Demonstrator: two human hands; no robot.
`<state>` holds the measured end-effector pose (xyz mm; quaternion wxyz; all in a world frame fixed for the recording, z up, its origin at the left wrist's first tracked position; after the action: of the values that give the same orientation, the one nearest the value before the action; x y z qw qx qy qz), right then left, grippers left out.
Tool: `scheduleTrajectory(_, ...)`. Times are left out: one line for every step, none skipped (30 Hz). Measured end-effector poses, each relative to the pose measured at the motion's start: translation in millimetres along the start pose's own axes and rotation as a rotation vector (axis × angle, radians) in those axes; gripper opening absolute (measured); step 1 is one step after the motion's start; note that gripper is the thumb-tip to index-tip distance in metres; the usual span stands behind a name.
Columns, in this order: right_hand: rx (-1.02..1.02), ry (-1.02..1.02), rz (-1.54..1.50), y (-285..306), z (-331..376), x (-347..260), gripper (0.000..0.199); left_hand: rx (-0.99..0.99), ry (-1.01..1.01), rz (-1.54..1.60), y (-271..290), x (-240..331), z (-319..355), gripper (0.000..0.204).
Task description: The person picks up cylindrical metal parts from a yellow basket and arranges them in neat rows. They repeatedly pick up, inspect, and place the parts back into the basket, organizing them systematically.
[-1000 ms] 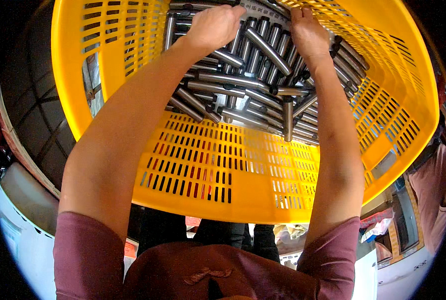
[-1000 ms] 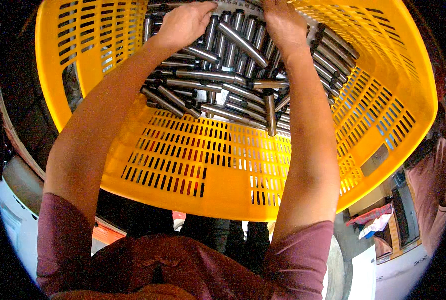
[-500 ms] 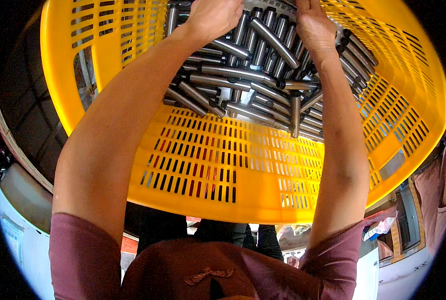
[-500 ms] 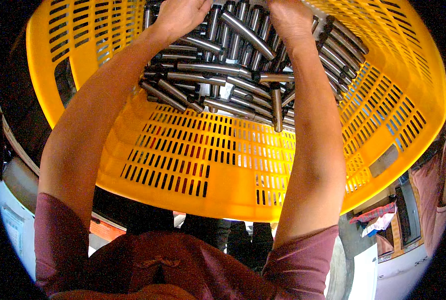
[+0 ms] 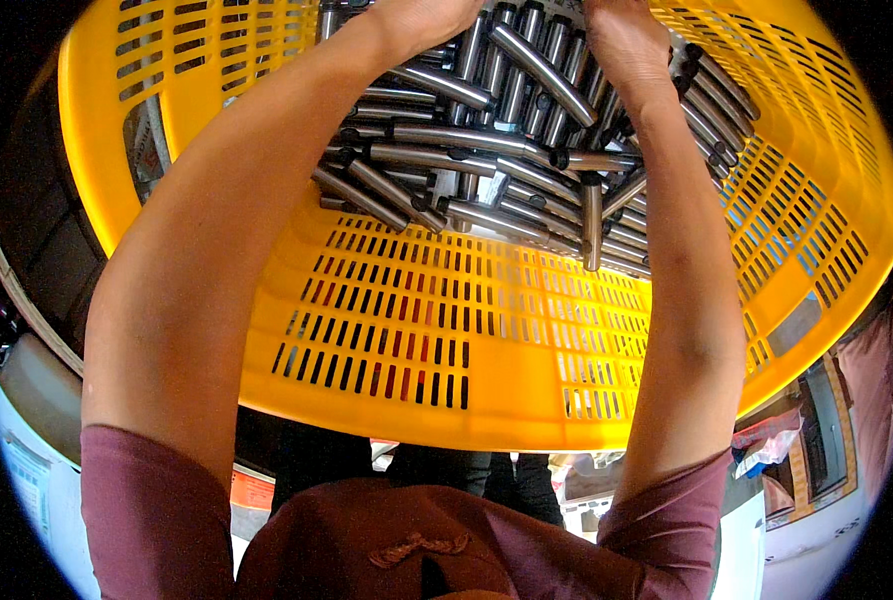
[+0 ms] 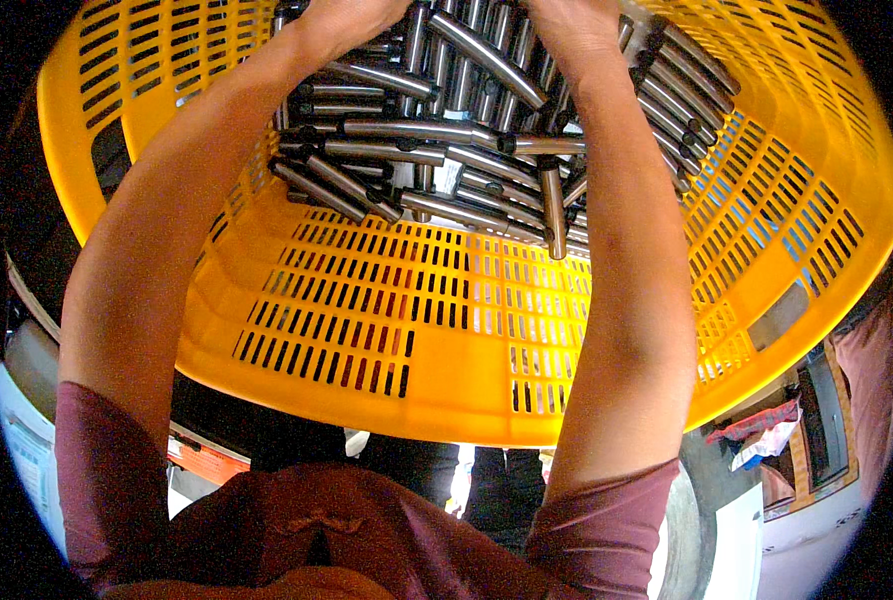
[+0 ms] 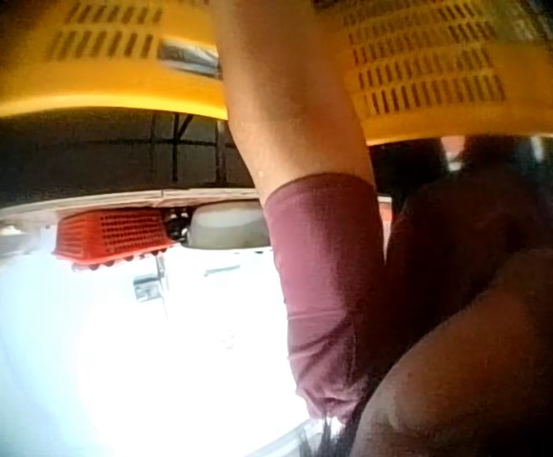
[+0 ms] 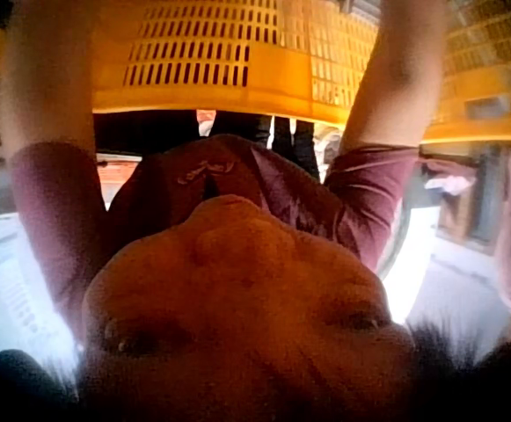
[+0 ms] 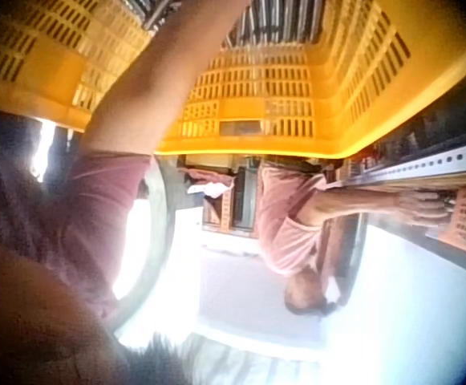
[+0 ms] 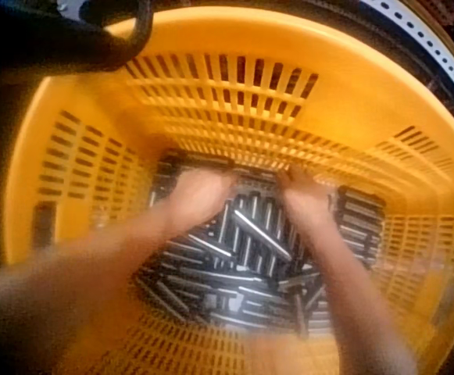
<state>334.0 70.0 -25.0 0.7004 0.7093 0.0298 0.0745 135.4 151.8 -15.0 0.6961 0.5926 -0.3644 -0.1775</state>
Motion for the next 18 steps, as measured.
scheduleTrajectory(0.01,-0.003,0.029,0,0,0,0.024,-0.032,0.017,-0.01,-3,-3,1,0.018)
scheduleTrajectory(0.02,-0.049,-0.007,2,3,1,0.024,-0.064,0.033,-0.019,-9,-8,3,0.018)
scheduleTrajectory(0.026,-0.088,-0.05,6,5,-4,0.024,-0.102,0.059,-0.029,-9,-10,7,0.017)
scheduleTrajectory(0.031,-0.127,-0.092,11,8,-8,0.023,-0.103,0.1,0.017,-11,-10,12,0.017)
scheduleTrajectory(0.043,-0.082,-0.159,13,18,-12,0.023,-0.103,0.142,0.062,-12,-10,18,0.017)
scheduleTrajectory(0.058,-0.041,-0.212,17,33,-14,0.024,-0.092,0.174,0.114,-9,-6,19,0.016)
scheduleTrajectory(0.071,0.002,-0.271,20,47,-17,0.026,0.006,0.059,0.192,-8,-5,25,0.017)
scheduleTrajectory(0.039,0.044,-0.345,23,55,-21,0.031,-0.023,0.066,0.209,-9,-3,29,0.018)
scheduleTrajectory(-0.014,0.074,-0.314,25,61,-26,0.03,-0.048,0.066,0.224,-8,-2,31,0.018)
scheduleTrajectory(-0.067,0.104,-0.283,25,64,-30,0.03,-0.073,0.068,0.238,-7,0,32,0.018)
scheduleTrajectory(-0.077,0.116,-0.309,23,66,-30,0.028,-0.114,0.08,0.252,-7,1,32,0.02)
scheduleTrajectory(-0.077,0.126,-0.299,22,66,-30,0.027,-0.121,0.039,0.266,-3,5,32,0.021)
scheduleTrajectory(-0.077,0.136,-0.289,20,66,-30,0.026,-0.129,-0.002,0.279,1,10,33,0.021)
scheduleTrajectory(-0.078,0.145,-0.279,19,65,-30,0.025,-0.136,-0.043,0.293,5,14,34,0.022)
scheduleTrajectory(-0.04,0.167,-0.286,18,62,-28,0.025,-0.15,-0.146,0.315,13,16,34,0.025)
scheduleTrajectory(-0.004,0.189,-0.293,16,59,-26,0.024,-0.128,-0.129,0.325,13,16,36,0.025)
scheduleTrajectory(0.033,0.211,-0.299,15,56,-23,0.024,-0.106,-0.114,0.335,11,18,38,0.025)
scheduleTrajectory(0.025,0.202,-0.331,12,52,-19,0.024,-0.082,-0.098,0.346,8,19,38,0.025)
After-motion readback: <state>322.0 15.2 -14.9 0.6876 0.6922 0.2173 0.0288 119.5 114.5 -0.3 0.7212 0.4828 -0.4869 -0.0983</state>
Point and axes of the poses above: each hand's wrist, its own z-axis away from the middle knuckle, its own y-axis out of the back of the hand, x = y × z, the point moved 1 cm from there along -z, towards the middle knuckle, and after that the axes turned 5 degrees about y, right-handed, at the moved point
